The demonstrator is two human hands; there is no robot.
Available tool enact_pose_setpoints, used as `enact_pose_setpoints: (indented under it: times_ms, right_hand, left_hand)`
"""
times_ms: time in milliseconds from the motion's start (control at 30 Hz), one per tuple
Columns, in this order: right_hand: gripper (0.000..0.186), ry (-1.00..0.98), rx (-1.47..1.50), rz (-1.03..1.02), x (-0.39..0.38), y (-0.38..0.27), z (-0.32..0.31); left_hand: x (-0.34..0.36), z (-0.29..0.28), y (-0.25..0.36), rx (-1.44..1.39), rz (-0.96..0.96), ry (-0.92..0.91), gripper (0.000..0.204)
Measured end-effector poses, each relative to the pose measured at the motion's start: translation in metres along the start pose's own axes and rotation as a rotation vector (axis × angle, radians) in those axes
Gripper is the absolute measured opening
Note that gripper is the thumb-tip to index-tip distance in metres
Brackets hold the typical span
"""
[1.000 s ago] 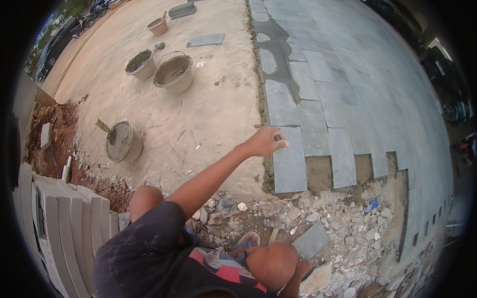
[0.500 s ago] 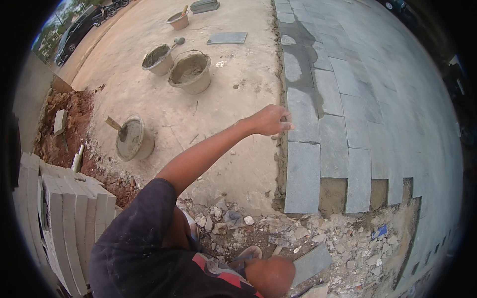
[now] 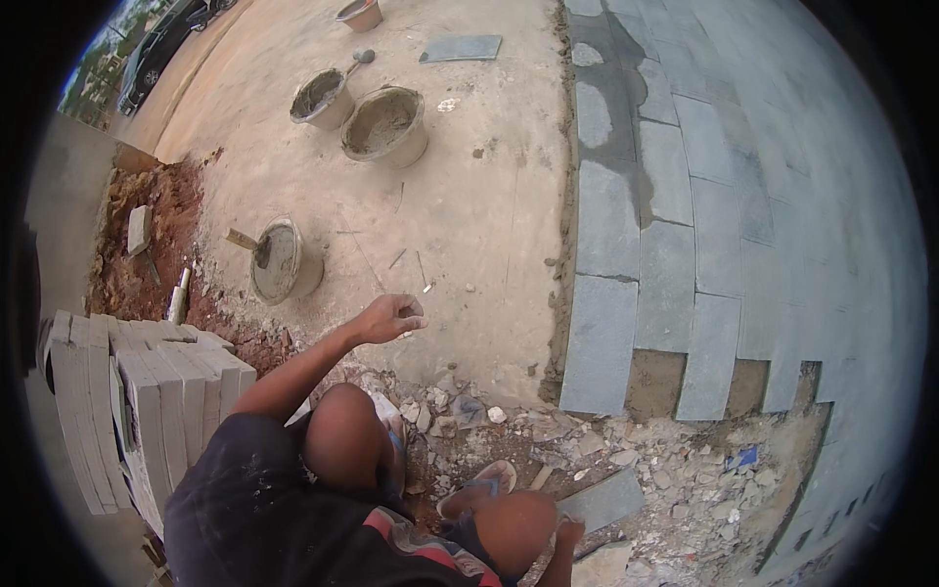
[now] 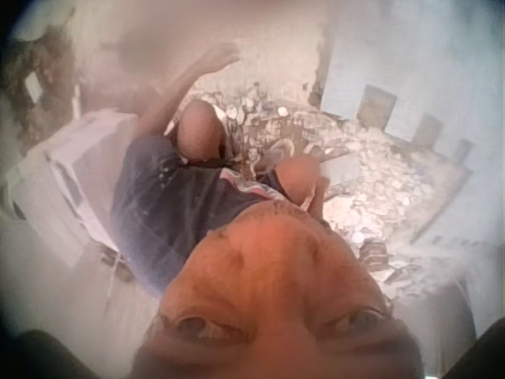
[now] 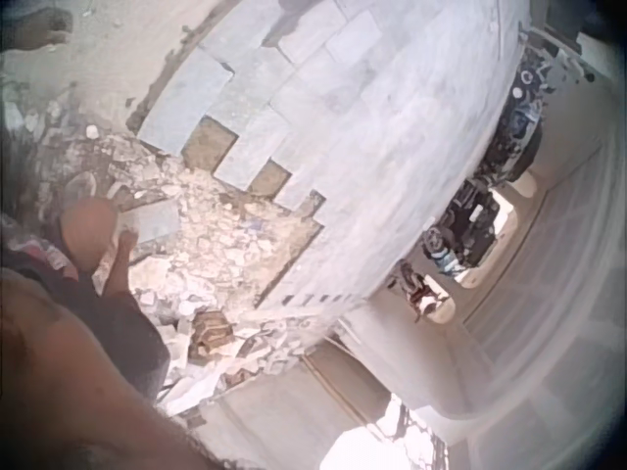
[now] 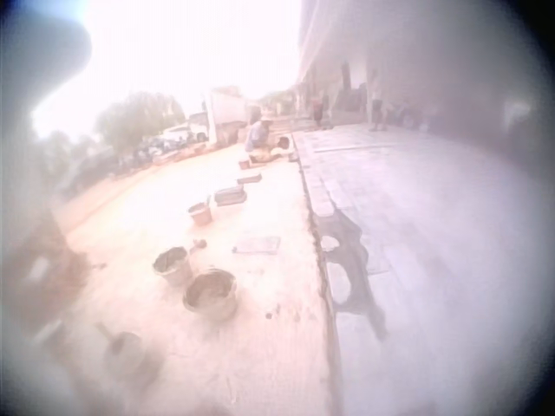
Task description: The person uses a hammer and a chisel to shape a stone tile by striking the edge of the tile. After shaping, the person places the tile into position on the ground to continue the paving pattern.
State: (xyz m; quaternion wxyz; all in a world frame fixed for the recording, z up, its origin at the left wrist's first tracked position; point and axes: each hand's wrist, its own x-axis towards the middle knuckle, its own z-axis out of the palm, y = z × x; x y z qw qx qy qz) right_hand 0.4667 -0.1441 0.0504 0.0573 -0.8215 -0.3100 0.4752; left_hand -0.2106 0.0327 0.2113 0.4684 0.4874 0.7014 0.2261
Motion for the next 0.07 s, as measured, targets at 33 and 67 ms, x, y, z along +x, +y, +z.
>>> enact_pose_setpoints:
  times_ms: [33,67]
  right_hand:
    - [0.024,-0.008,-0.006,-0.026,-0.011,-0.003,-0.012]
    - [0.024,-0.006,-0.031,-0.062,-0.022,-0.009,-0.024]
  left_hand:
    - [-0.033,0.001,0.001,-0.084,-0.120,-0.009,0.029]
    - [-0.063,0.005,-0.008,-0.097,-0.192,-0.013,0.031]
